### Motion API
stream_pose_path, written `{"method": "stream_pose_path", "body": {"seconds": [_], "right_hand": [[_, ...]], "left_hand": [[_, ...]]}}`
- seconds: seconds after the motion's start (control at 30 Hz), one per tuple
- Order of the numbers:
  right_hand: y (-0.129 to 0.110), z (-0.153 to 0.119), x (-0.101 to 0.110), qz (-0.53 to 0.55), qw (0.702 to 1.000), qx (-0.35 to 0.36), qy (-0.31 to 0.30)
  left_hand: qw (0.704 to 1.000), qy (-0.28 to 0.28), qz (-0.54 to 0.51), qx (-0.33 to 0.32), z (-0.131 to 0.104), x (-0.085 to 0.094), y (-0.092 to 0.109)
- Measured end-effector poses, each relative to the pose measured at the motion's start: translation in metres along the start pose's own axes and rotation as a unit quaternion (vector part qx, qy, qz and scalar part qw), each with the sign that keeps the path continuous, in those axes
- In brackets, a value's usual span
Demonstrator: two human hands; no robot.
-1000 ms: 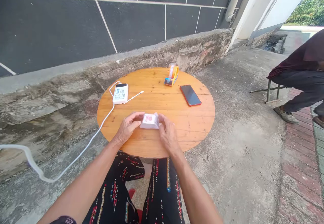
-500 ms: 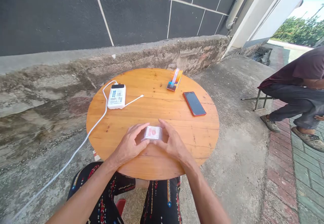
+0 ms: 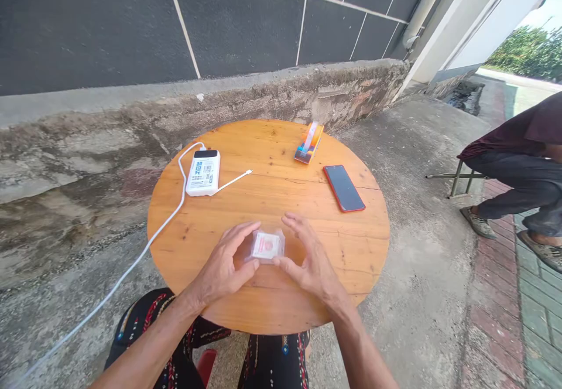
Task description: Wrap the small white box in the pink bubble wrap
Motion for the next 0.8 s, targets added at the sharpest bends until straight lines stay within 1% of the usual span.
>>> {"method": "stream_pose_path", "body": {"seconds": [0.1,0.2,0.3,0.43,0.53,0.7,0.8], "right_hand": [[-0.007,0.009,0.002,-0.039,0.998,0.039,-0.027],[-0.009,0.013,-0.001,-0.089,0.994,0.053,-0.041],[-0.008,0.013,-0.002,-0.128,0.988,0.077,-0.029],[-0.01,0.014,-0.002,-0.177,0.976,0.128,-0.004],[-0.015,0.017,-0.003,-0.209,0.965,0.158,-0.01],[-0.023,0.024,-0.008,-0.255,0.95,0.177,-0.026],[-0.023,0.026,-0.01,-0.244,0.952,0.184,-0.021]], "left_hand": [[1.0,0.001,-0.011,0.005,0.0,0.001,0.0],[1.0,0.003,-0.01,0.015,0.002,0.003,0.003],[1.0,0.003,-0.009,0.022,0.003,0.004,0.004],[1.0,0.004,-0.005,0.018,0.005,0.002,0.003],[1.0,0.005,-0.001,0.016,0.006,0.001,0.001],[1.0,0.006,-0.001,0.011,0.006,0.002,0.003],[1.0,0.006,-0.001,0.01,0.007,0.003,0.003]]}}
Point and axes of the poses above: each hand's wrist, its own z-axis towards the middle knuckle, its own x-axis out of the back of the hand, y = z × x, the point moved 4 cm from there along z, towards the middle knuckle, and after that the axes turned 7 degrees about z, right-handed, at the moved point
